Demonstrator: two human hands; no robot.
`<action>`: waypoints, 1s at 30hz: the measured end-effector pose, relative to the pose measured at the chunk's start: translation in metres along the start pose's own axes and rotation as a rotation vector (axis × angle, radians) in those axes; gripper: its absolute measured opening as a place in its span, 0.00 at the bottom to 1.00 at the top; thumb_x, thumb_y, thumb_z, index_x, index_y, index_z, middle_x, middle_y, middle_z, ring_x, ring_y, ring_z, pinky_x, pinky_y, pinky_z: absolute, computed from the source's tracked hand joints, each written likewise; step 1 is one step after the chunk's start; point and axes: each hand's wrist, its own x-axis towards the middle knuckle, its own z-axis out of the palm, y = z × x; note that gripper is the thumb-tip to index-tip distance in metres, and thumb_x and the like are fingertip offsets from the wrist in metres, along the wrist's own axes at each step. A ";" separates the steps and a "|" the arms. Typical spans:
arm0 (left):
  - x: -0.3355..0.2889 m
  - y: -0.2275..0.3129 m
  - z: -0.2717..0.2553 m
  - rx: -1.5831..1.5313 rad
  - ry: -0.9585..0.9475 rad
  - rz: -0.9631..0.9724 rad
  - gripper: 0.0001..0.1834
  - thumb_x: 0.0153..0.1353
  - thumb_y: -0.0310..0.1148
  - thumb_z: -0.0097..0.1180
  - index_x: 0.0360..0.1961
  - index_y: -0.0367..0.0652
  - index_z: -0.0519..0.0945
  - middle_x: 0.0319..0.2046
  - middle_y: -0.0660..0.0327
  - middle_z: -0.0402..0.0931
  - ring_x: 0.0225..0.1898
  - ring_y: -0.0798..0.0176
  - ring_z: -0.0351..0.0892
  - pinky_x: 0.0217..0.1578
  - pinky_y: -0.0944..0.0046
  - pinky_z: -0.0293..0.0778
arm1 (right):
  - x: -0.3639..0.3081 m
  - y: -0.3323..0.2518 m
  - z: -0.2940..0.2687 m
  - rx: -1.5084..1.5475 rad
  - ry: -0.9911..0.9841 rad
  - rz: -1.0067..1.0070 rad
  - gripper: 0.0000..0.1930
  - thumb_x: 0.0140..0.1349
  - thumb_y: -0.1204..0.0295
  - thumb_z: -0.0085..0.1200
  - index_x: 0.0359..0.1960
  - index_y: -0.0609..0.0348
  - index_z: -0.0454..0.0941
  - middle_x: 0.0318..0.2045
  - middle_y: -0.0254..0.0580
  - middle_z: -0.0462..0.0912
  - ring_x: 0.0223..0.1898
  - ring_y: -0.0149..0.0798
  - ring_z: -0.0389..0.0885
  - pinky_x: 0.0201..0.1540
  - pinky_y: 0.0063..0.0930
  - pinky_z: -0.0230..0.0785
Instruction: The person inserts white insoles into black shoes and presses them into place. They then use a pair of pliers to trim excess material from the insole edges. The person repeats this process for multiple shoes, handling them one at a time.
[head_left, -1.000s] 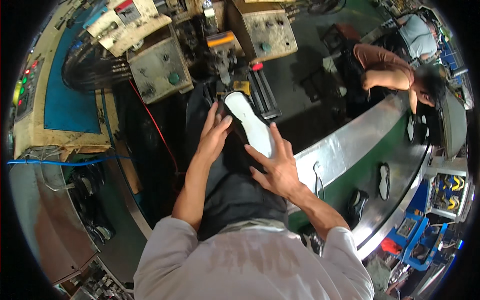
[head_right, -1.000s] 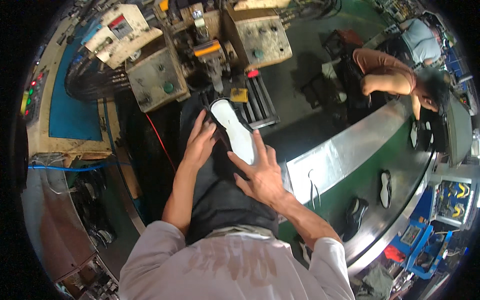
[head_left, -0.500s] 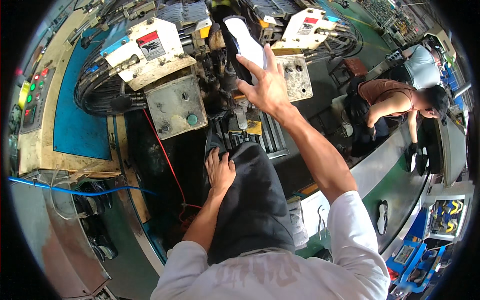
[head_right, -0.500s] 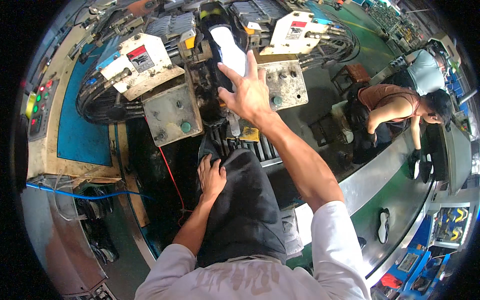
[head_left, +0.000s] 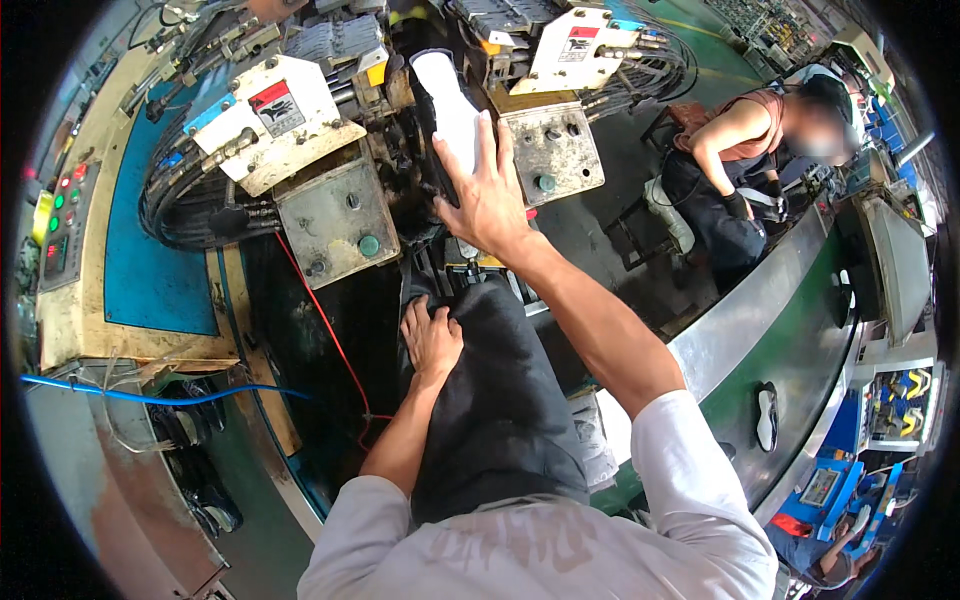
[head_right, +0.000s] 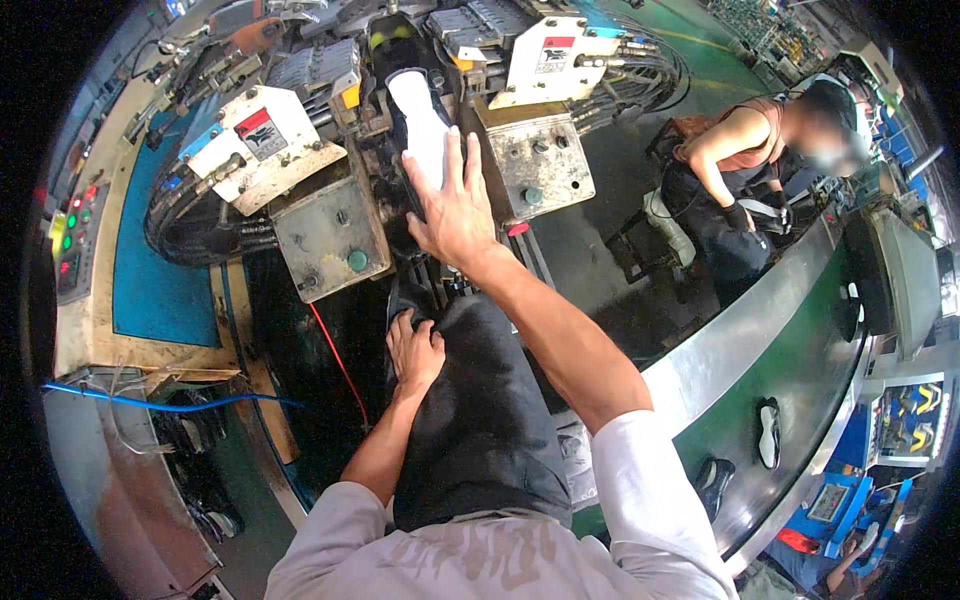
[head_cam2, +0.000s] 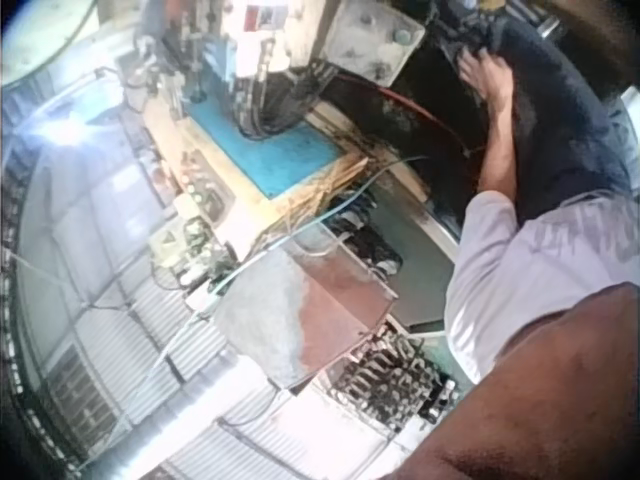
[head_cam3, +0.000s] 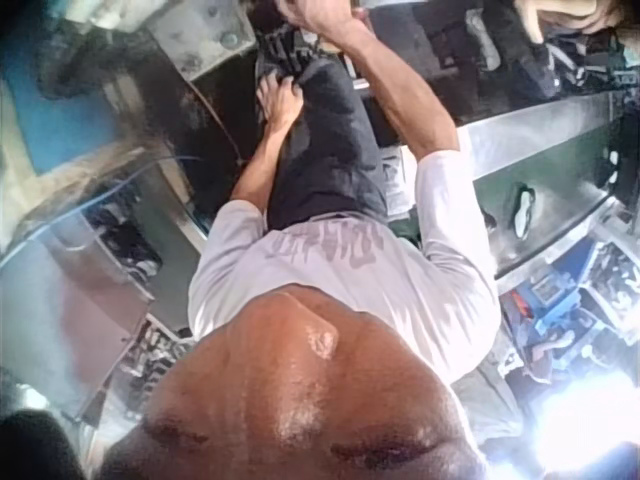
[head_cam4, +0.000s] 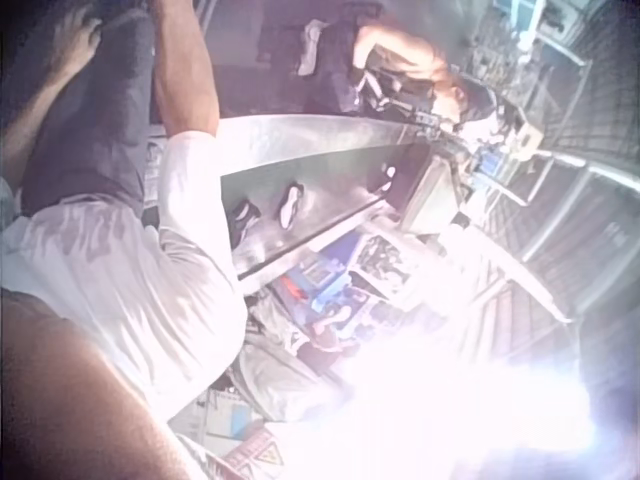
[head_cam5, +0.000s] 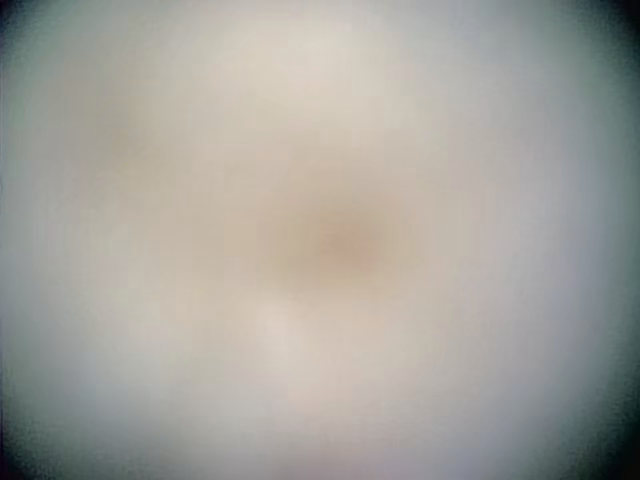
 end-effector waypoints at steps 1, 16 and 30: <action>0.001 0.002 0.001 0.001 0.010 0.010 0.16 0.64 0.35 0.66 0.50 0.40 0.90 0.66 0.45 0.73 0.72 0.41 0.66 0.72 0.40 0.61 | -0.005 0.002 0.000 0.032 0.011 -0.003 0.45 0.59 0.59 0.72 0.80 0.44 0.66 0.80 0.78 0.45 0.80 0.85 0.42 0.81 0.68 0.47; -0.003 -0.010 -0.005 0.070 0.023 0.025 0.15 0.59 0.34 0.70 0.47 0.43 0.89 0.64 0.47 0.74 0.69 0.38 0.69 0.68 0.39 0.65 | -0.067 0.075 0.153 1.113 -0.290 0.718 0.42 0.60 0.68 0.68 0.77 0.67 0.67 0.72 0.62 0.75 0.78 0.58 0.68 0.80 0.40 0.57; 0.011 0.003 -0.001 0.090 0.025 0.025 0.16 0.58 0.33 0.70 0.48 0.43 0.89 0.65 0.46 0.73 0.70 0.38 0.68 0.69 0.37 0.63 | -0.111 0.070 0.096 0.908 -0.374 0.376 0.36 0.59 0.79 0.58 0.74 0.68 0.69 0.76 0.64 0.69 0.80 0.57 0.63 0.84 0.47 0.50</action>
